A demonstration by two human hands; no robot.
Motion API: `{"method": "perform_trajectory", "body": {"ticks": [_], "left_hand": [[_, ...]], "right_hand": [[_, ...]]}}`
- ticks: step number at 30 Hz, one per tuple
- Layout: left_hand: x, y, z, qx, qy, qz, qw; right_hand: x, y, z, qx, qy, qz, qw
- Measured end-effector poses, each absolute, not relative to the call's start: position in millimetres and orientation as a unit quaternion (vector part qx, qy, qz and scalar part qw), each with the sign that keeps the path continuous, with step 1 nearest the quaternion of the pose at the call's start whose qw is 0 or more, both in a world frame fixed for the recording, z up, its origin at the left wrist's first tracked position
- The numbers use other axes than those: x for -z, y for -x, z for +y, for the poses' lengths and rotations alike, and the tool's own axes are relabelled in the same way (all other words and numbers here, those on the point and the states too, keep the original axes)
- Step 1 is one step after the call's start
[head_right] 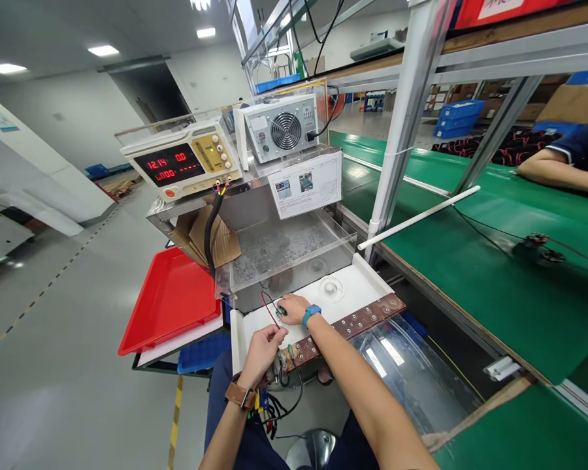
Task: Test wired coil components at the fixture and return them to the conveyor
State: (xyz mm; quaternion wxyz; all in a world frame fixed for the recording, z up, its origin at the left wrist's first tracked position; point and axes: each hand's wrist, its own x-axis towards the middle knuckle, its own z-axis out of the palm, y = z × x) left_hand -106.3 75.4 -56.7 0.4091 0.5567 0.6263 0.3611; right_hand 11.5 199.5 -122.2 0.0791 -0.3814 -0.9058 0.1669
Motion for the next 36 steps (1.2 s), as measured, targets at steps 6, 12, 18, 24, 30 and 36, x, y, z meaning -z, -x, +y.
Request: {"method": "perform_trajectory", "body": {"ticks": [6,12,18,24,30,36], "left_hand": [[81.2,105.2,78.6,-0.314,-0.571,0.656,0.381],[93.8,104.7,83.1,-0.331,-0.532,0.668,0.401],[97.6,105.2,84.2,-0.316,-0.527,0.683,0.395],[100.2,105.5,84.4,-0.298,-0.522,0.699,0.386],[99.4,105.7,83.9,-0.292,-0.514,0.704,0.394],[98.7,105.3,84.2,-0.288,-0.507,0.703,0.406]], "right_hand": [[120.0,-11.8,199.8,-0.174,0.38,-0.905,0.076],[123.1,-11.9,200.7,-0.174,0.38,-0.905,0.08],[123.4,-11.3,201.4,-0.17,0.378,-0.907,0.073],[123.7,-11.1,201.9,-0.169,0.38,-0.906,0.075],[128.7,-11.3,203.8,-0.173,0.378,-0.906,0.086],[128.4,-10.9,203.6,-0.172,0.377,-0.906,0.086]]}}
